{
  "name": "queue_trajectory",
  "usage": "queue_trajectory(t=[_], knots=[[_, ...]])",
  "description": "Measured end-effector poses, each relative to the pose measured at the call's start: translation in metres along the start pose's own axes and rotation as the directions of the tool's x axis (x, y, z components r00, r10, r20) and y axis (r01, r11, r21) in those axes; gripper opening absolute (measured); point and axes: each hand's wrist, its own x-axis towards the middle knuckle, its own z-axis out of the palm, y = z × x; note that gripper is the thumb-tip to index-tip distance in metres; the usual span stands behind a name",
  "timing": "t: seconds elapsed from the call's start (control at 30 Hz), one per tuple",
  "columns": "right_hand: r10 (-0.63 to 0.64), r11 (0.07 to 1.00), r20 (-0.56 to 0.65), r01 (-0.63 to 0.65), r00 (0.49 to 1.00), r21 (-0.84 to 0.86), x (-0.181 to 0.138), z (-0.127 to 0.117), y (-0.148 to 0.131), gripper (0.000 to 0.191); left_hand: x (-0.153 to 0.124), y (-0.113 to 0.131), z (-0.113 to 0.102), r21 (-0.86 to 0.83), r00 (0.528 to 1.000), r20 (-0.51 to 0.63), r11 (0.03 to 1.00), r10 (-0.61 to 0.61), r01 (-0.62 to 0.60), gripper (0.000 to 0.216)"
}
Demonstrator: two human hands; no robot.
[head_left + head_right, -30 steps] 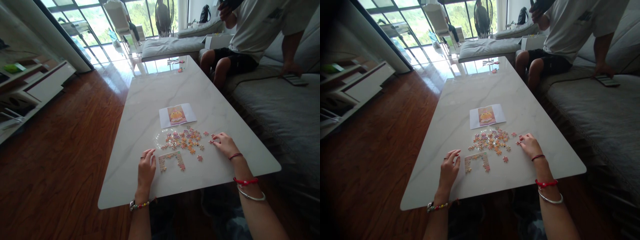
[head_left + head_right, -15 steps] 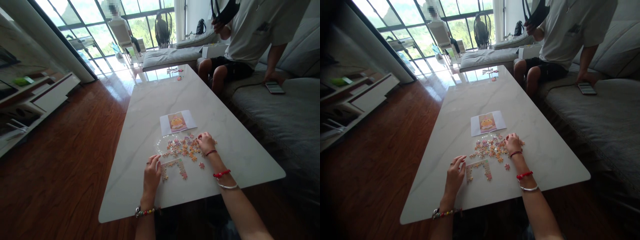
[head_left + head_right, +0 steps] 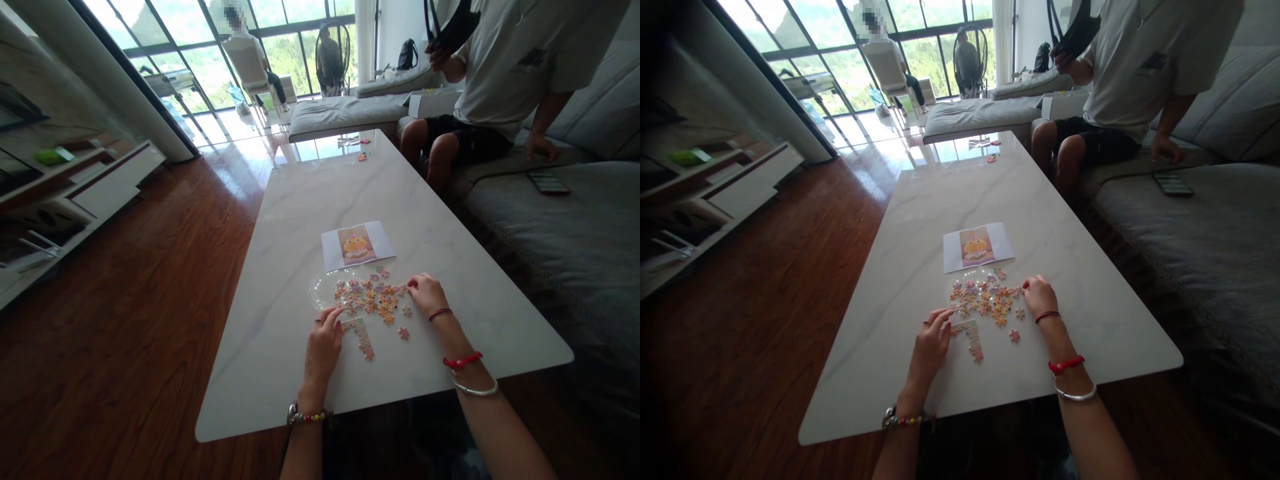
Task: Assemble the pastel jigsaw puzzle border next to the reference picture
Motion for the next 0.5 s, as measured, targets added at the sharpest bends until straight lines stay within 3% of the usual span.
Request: queue_trajectory(t=[0.13, 0.23, 0.33, 0.5], knots=[[-0.102, 0.995, -0.017, 0.102, 0.995, -0.007, 0.022, 0.002, -0.018, 0.018, 0.006, -0.001, 0.001, 0.013, 0.999, -0.035, 1.0, 0.004, -0.004, 0.028], [-0.207, 0.978, 0.067, 0.208, 0.976, -0.02, 0.044, 0.007, -0.043, 0.023, 0.009, -0.002, 0.001, 0.026, 0.997, -0.075, 1.0, 0.005, -0.003, 0.026], [-0.231, 0.971, 0.121, 0.236, 0.965, -0.031, 0.059, 0.016, -0.06, 0.013, 0.011, -0.004, 0.001, 0.026, 0.995, -0.099, 1.0, 0.015, -0.013, 0.025], [-0.246, 0.967, 0.139, 0.252, 0.959, -0.029, 0.061, 0.017, -0.06, 0.015, 0.011, -0.007, 0.0, 0.019, 0.995, -0.097, 1.0, 0.018, -0.016, 0.025]])
